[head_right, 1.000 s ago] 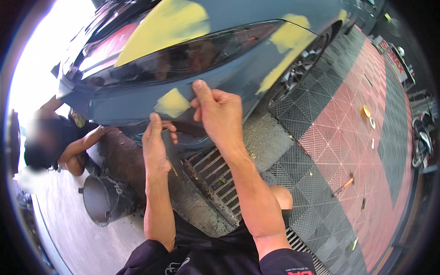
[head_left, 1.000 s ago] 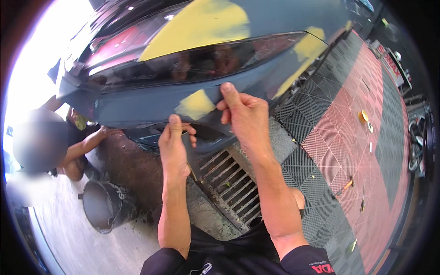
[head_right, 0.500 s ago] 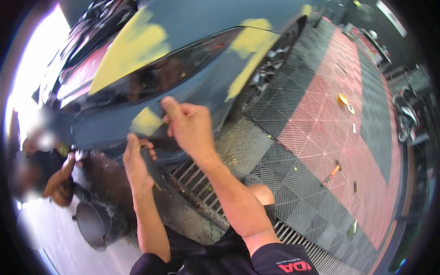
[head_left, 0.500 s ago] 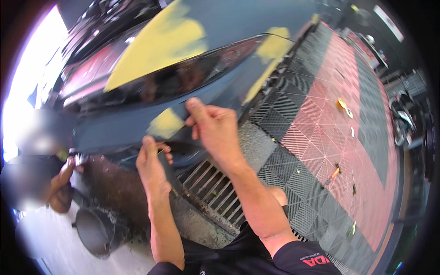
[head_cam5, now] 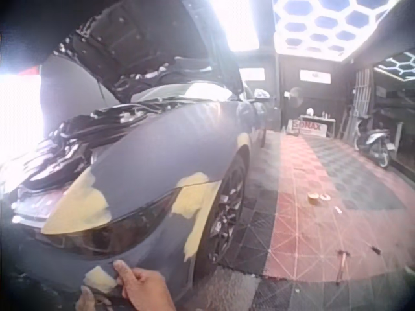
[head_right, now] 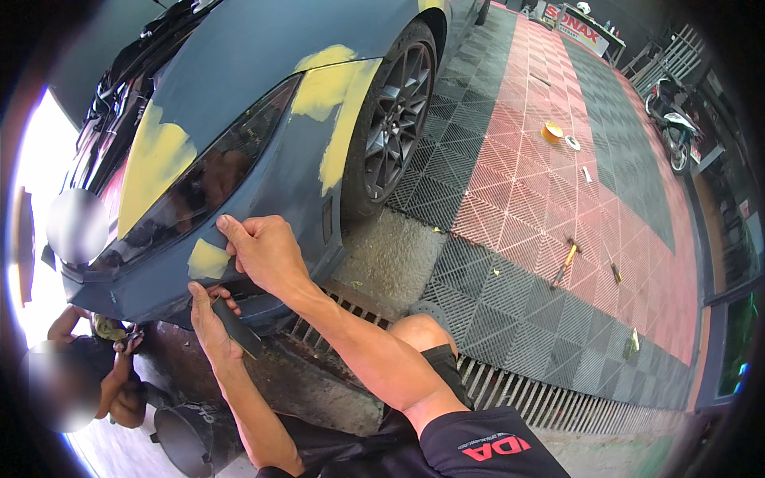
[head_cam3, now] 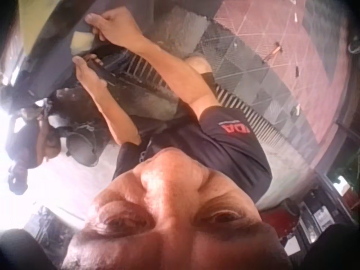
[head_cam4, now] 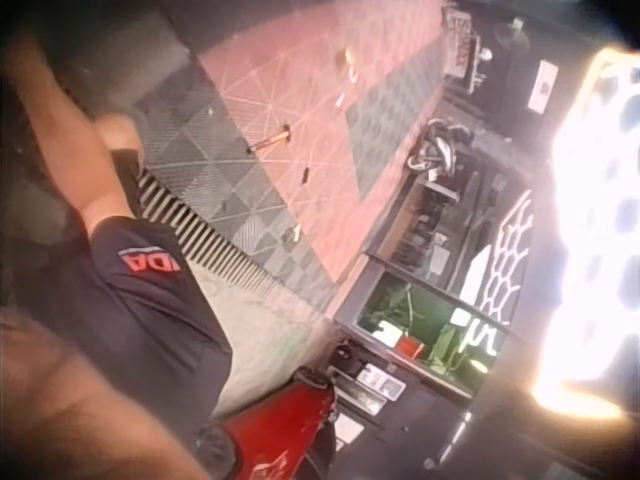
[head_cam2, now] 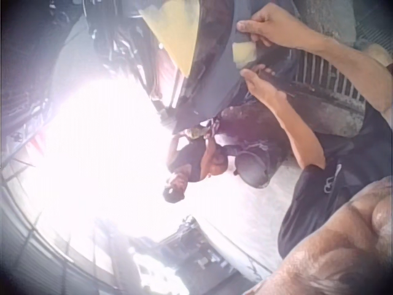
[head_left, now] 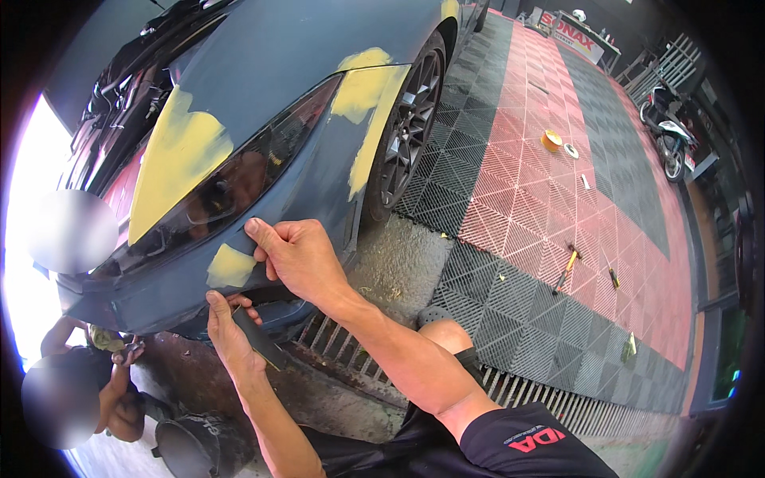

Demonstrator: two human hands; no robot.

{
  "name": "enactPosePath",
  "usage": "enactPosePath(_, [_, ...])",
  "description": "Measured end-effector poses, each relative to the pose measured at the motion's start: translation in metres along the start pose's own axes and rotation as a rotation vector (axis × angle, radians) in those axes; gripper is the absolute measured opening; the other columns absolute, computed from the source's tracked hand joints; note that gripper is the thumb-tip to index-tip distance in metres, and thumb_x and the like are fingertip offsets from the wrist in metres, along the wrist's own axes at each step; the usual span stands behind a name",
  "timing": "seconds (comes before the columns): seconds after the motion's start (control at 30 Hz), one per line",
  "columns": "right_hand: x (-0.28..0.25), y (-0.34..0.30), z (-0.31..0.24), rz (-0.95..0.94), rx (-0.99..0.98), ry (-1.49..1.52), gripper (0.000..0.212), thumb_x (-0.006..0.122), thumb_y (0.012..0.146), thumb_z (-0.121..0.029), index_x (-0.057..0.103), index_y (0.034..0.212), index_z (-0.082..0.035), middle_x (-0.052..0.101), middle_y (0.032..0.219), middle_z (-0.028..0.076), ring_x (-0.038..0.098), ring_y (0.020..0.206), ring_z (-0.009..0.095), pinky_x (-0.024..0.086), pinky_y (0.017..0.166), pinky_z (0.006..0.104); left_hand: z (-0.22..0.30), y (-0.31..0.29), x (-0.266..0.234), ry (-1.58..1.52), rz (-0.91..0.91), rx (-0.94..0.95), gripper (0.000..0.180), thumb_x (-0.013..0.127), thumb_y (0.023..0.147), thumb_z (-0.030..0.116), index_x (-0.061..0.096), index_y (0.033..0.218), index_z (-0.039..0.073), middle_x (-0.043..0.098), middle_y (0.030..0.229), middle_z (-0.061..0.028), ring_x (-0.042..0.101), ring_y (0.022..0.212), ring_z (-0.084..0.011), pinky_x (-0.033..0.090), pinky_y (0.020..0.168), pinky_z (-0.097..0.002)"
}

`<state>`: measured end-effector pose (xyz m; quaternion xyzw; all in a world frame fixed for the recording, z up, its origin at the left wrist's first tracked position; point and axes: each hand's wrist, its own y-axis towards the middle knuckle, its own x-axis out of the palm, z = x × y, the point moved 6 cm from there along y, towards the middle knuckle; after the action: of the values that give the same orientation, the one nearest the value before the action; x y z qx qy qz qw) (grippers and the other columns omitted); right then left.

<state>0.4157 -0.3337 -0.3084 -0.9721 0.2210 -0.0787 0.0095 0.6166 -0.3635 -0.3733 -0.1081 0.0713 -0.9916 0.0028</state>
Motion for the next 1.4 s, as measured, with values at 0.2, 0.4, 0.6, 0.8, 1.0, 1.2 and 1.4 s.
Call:
enactPosePath(0.2, [-0.004, 0.000, -0.002, -0.012, 0.025, -0.014, 0.057, 0.069, 0.109, -0.048, 0.074, 0.075, -0.002, 0.061, 0.056, 0.001, 0.050, 0.051, 0.005, 0.038, 0.047, 0.0291, 0.000, -0.004, 0.005, 0.002, 0.024, 0.011, 0.055, 0.057, 0.112, 0.058, 0.064, 0.103, 0.004, 0.064, 0.084, -0.0042, 0.059, 0.069, -0.0117, 0.050, 0.061, -0.0270])
enactPosePath(0.4, [-0.003, 0.001, 0.002, 0.024, 0.038, -0.008, 0.053, 0.071, 0.107, -0.044, 0.075, 0.077, 0.000, 0.066, 0.058, 0.006, 0.059, 0.052, 0.011, 0.046, 0.052, 0.0336, 0.001, -0.007, 0.009, 0.021, 0.085, 0.011, 0.052, 0.057, 0.114, 0.053, 0.066, 0.100, 0.003, 0.065, 0.083, -0.0044, 0.060, 0.069, -0.0121, 0.050, 0.061, -0.0277])
enactPosePath(0.6, [0.007, 0.000, 0.001, 0.070, -0.030, 0.026, 0.050, 0.073, 0.108, -0.042, 0.077, 0.077, -0.002, 0.061, 0.057, 0.000, 0.048, 0.048, 0.005, 0.033, 0.046, 0.0254, 0.005, -0.008, 0.004, -0.006, 0.064, 0.003, 0.052, 0.059, 0.113, 0.052, 0.066, 0.099, 0.003, 0.067, 0.084, -0.0054, 0.061, 0.068, -0.0132, 0.051, 0.063, -0.0290])
enactPosePath(0.8, [0.004, -0.001, -0.002, 0.086, -0.014, -0.051, 0.051, 0.075, 0.106, -0.046, 0.077, 0.079, -0.003, 0.059, 0.057, -0.001, 0.045, 0.046, 0.005, 0.032, 0.044, 0.0235, 0.005, -0.007, 0.006, -0.045, 0.027, -0.020, 0.054, 0.061, 0.111, 0.056, 0.067, 0.101, 0.004, 0.067, 0.085, -0.0047, 0.061, 0.070, -0.0121, 0.050, 0.063, -0.0280])
enactPosePath(1.0, [-0.001, -0.003, -0.006, 0.065, 0.023, -0.082, 0.052, 0.075, 0.105, -0.050, 0.077, 0.083, -0.003, 0.060, 0.061, -0.001, 0.046, 0.048, 0.006, 0.033, 0.044, 0.0233, 0.003, -0.007, 0.008, -0.011, 0.022, -0.033, 0.057, 0.059, 0.111, 0.058, 0.068, 0.105, 0.002, 0.068, 0.086, -0.0057, 0.062, 0.072, -0.0130, 0.052, 0.063, -0.0288])
enactPosePath(1.2, [0.001, -0.005, -0.009, 0.042, 0.025, -0.083, 0.052, 0.073, 0.107, -0.046, 0.076, 0.083, 0.000, 0.062, 0.062, 0.002, 0.043, 0.047, 0.006, 0.031, 0.043, 0.0251, 0.004, -0.007, 0.006, 0.011, 0.033, -0.031, 0.058, 0.059, 0.110, 0.059, 0.068, 0.105, 0.003, 0.068, 0.087, -0.0048, 0.062, 0.070, -0.0116, 0.053, 0.063, -0.0288])
enactPosePath(1.4, [-0.003, -0.009, -0.015, 0.008, 0.055, -0.103, 0.051, 0.072, 0.107, -0.048, 0.077, 0.086, -0.002, 0.062, 0.063, 0.001, 0.046, 0.048, 0.008, 0.035, 0.046, 0.0251, 0.007, -0.011, 0.010, -0.011, 0.040, -0.040, 0.056, 0.061, 0.110, 0.060, 0.069, 0.101, 0.005, 0.067, 0.085, -0.0031, 0.059, 0.070, -0.0101, 0.050, 0.064, -0.0282])
